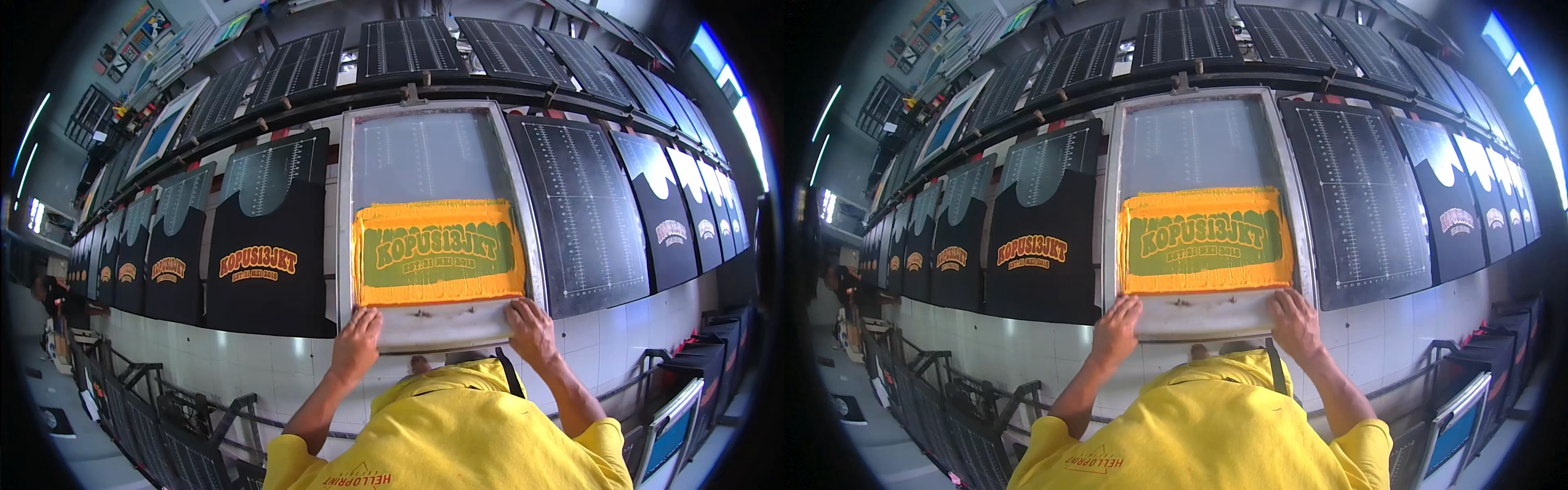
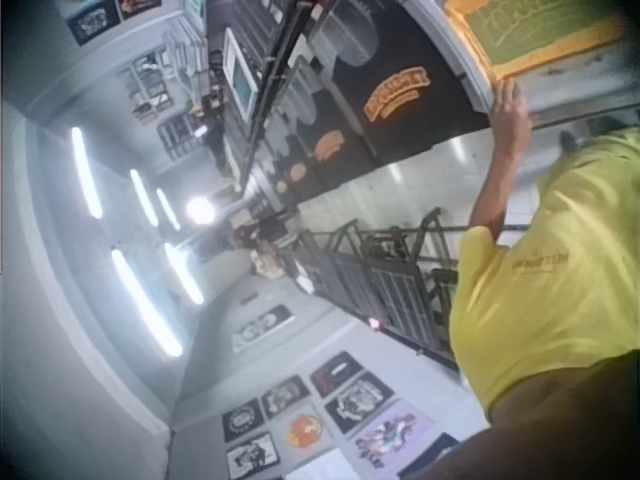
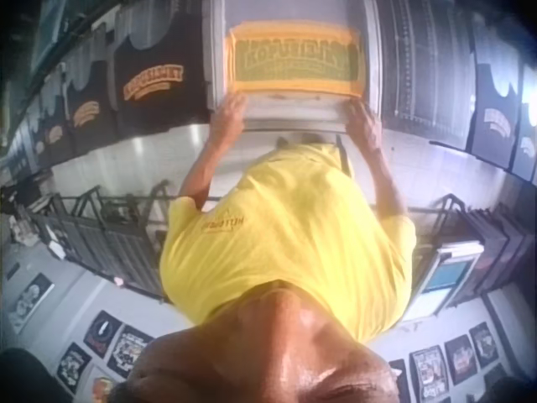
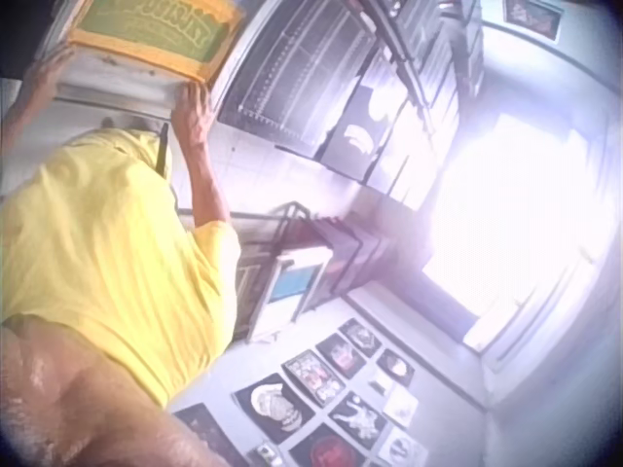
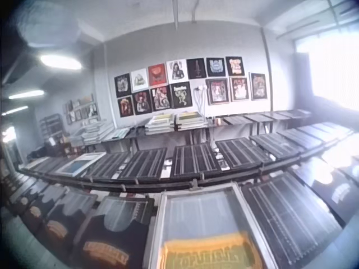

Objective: The person performs screen printing on a series of black t-shirts by using a squeegee to spread yellow ink across a mesh screen and then lifting the screen to reveal the design.

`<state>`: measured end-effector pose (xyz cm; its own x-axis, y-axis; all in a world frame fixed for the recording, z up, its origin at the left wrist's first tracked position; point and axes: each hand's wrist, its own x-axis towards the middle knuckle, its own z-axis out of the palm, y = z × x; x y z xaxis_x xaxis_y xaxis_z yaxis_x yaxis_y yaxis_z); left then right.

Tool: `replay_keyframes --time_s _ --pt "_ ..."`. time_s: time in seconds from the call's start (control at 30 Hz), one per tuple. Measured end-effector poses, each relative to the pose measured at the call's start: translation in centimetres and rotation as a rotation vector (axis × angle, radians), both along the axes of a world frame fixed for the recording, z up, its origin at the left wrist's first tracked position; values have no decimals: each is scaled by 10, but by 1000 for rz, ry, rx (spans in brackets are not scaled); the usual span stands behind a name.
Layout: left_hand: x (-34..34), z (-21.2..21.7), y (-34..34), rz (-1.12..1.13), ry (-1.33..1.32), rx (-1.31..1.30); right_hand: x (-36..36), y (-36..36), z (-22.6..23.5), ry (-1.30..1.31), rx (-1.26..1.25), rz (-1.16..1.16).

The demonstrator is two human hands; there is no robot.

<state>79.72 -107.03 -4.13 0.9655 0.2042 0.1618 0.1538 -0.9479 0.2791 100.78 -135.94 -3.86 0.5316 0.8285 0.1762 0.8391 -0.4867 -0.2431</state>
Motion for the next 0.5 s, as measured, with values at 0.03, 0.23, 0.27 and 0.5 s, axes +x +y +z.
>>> replay_keyframes --time_s 0.03,0.23,0.27,0.5 --pt "-3 -3 -4 9 19 -5 -6 -3 -2 -21 0 4" --pt "31 -18 22 20 -53 25 27 25 -8 -145 65 21" --pt "43 -19 31 8 -53 30 39 35 -7 -125 56 24" --pt "136 -21 107 -39 -88 -27 128 95 -8 -65 15 2"
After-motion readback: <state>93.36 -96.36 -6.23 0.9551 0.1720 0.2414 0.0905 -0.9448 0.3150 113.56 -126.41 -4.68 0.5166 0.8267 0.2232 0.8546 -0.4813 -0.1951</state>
